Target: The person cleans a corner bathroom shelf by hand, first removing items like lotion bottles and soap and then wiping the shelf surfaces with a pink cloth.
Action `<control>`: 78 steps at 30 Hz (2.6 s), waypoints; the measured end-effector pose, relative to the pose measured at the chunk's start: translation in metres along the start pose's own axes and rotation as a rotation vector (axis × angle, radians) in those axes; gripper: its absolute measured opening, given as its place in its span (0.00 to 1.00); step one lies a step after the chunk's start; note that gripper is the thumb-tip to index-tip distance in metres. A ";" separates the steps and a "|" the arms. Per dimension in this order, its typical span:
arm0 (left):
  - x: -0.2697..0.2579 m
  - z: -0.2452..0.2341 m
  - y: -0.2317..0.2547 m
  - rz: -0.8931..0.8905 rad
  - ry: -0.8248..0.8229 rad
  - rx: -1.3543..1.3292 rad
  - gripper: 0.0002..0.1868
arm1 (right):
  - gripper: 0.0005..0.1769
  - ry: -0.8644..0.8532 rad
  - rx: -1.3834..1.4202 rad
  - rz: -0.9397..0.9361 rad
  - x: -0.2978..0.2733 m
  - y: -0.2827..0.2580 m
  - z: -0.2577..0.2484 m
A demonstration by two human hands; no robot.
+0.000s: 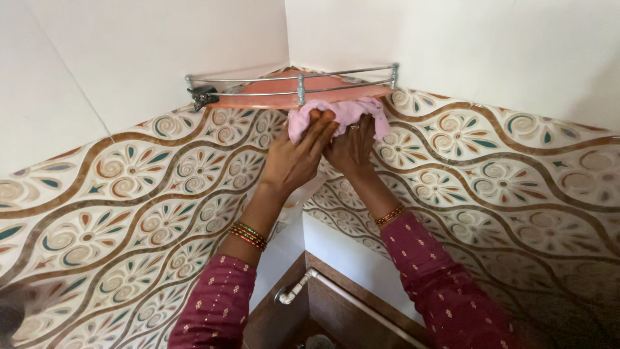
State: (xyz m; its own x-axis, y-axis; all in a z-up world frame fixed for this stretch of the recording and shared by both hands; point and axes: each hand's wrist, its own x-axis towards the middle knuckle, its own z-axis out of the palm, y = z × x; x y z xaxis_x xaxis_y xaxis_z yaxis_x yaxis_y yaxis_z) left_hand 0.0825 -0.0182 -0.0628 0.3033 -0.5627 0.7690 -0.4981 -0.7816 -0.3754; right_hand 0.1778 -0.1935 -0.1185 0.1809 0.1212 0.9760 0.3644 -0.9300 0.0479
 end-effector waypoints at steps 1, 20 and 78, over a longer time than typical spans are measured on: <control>0.010 -0.006 0.006 0.040 0.138 0.071 0.31 | 0.42 0.015 -0.051 0.014 0.004 0.001 -0.009; 0.109 -0.099 -0.085 -0.548 -0.395 -0.210 0.27 | 0.24 -0.592 0.458 -0.075 0.205 -0.015 -0.106; 0.134 -0.050 -0.133 -0.898 -0.625 -0.165 0.31 | 0.14 -1.428 -0.093 0.311 0.273 -0.012 -0.035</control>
State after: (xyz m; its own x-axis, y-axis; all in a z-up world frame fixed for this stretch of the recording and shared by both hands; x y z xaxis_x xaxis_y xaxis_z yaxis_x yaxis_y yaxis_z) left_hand 0.1484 0.0239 0.1161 0.9424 0.1177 0.3131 0.0203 -0.9544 0.2977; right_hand 0.1911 -0.1617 0.1545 0.9917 0.0976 -0.0838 0.0934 -0.9942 -0.0534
